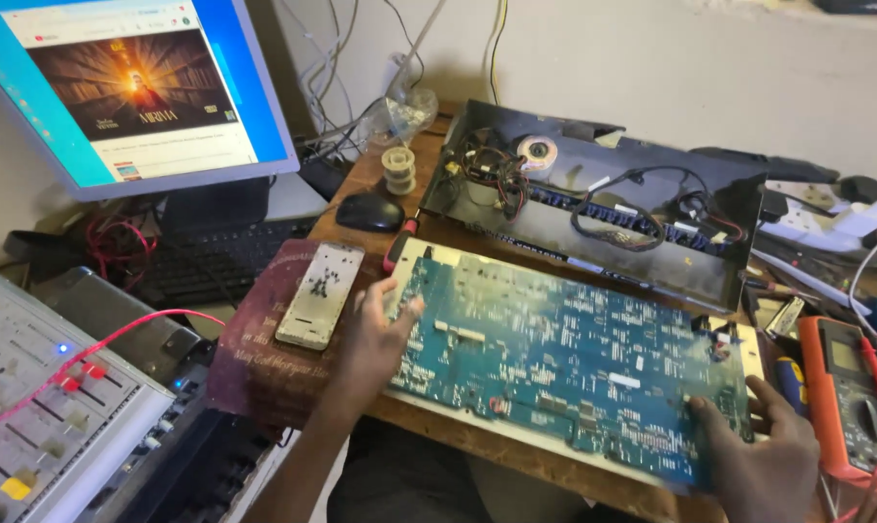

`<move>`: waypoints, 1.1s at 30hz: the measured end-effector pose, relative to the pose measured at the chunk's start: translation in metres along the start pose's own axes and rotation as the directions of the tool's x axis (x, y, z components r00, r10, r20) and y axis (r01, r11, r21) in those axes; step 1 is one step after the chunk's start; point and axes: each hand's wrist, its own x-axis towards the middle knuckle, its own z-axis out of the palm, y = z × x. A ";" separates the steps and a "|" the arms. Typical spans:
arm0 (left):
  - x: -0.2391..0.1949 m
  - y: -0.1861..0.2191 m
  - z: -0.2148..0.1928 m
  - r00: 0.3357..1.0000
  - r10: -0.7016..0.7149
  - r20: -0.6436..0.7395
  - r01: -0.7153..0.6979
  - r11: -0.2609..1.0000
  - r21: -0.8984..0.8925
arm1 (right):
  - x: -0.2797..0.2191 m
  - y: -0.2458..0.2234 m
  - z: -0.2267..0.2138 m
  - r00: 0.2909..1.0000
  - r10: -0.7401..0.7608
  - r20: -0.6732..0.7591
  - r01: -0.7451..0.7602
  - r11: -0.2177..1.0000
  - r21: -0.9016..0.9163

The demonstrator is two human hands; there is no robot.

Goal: The person uses a multimeter to test various points on a green circuit board. They hold the probes against different components while observing the digital display, occasionally adjusting the multimeter dial and repositioning the board on the workbench.

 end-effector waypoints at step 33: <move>0.052 -0.021 0.043 0.845 0.522 -0.111 -0.489 0.841 0.232 | -0.095 -0.095 -0.067 0.972 -0.211 0.101 0.172 0.937 0.304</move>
